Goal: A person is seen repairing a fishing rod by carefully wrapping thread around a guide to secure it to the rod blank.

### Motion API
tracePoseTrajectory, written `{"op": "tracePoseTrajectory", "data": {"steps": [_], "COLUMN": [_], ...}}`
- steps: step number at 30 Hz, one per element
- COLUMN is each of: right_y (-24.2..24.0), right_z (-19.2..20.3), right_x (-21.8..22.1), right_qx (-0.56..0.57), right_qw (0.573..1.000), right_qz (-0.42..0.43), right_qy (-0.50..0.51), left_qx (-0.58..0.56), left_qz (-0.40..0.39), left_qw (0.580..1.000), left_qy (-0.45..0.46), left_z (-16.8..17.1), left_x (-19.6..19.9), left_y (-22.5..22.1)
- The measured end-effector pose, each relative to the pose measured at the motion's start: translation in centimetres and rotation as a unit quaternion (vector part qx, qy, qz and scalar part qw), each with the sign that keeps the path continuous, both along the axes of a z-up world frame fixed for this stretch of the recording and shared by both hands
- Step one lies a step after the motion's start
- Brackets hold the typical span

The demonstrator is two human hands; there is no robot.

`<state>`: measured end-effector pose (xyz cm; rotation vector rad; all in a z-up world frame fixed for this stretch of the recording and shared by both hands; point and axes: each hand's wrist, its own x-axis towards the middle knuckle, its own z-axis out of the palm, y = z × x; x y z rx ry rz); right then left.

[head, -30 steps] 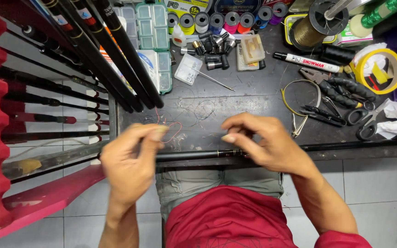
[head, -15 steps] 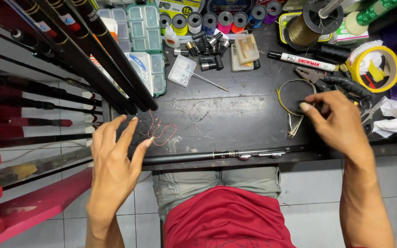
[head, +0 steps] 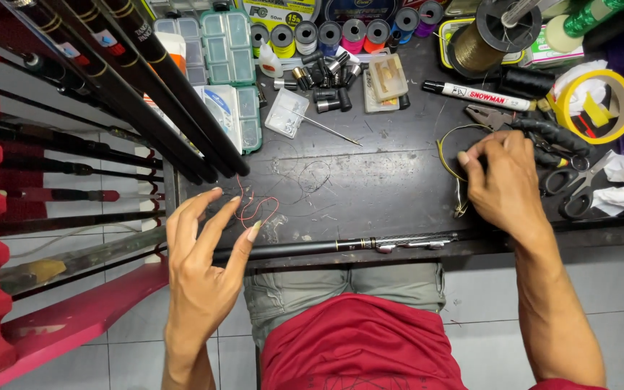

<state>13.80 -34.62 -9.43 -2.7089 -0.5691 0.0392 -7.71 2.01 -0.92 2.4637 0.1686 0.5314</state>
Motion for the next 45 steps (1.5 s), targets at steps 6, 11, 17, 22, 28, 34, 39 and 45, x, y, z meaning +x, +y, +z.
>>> {"op": "tracePoseTrajectory", "data": {"steps": [6, 11, 17, 22, 28, 34, 39, 45], "right_y": [2.9, 8.6, 12.2, 10.1, 6.7, 3.2, 1.4, 1.9], "right_z": [3.9, 2.6, 3.0, 4.0, 5.0, 5.1, 4.5, 2.5], "right_x": [-2.9, -5.2, -6.0, -6.9, -9.1, -10.9, -11.6, -10.6], "right_qx": [0.177, 0.180, 0.185, 0.202, 0.189, 0.204, 0.172, 0.174], "right_qw": [0.980, 0.979, 0.964, 0.964, 0.963, 0.974, 0.982, 0.976], "right_qz": [0.086, 0.091, 0.192, 0.154, 0.185, 0.077, 0.046, 0.055], "right_qy": [-0.033, 0.040, -0.018, -0.077, -0.045, -0.067, -0.070, -0.119], "left_qx": [-0.040, -0.031, -0.031, -0.044, 0.078, 0.114, 0.135, 0.211], "left_qz": [-0.009, -0.034, -0.049, -0.026, 0.150, 0.193, 0.183, 0.179], "left_qw": [0.999, 0.998, 0.998, 0.993, 0.970, 0.953, 0.953, 0.933], "left_qy": [-0.035, -0.052, -0.038, -0.109, -0.175, -0.206, -0.198, -0.229], "left_z": [-0.3, -3.0, -3.9, -4.8, -8.4, -11.1, -12.6, -14.1], "left_x": [0.9, 1.5, 0.9, 0.1, -1.2, -0.8, -0.6, -0.2], "left_y": [-2.0, -4.0, -4.9, -3.9, -3.8, -4.1, -4.3, -3.5]}}
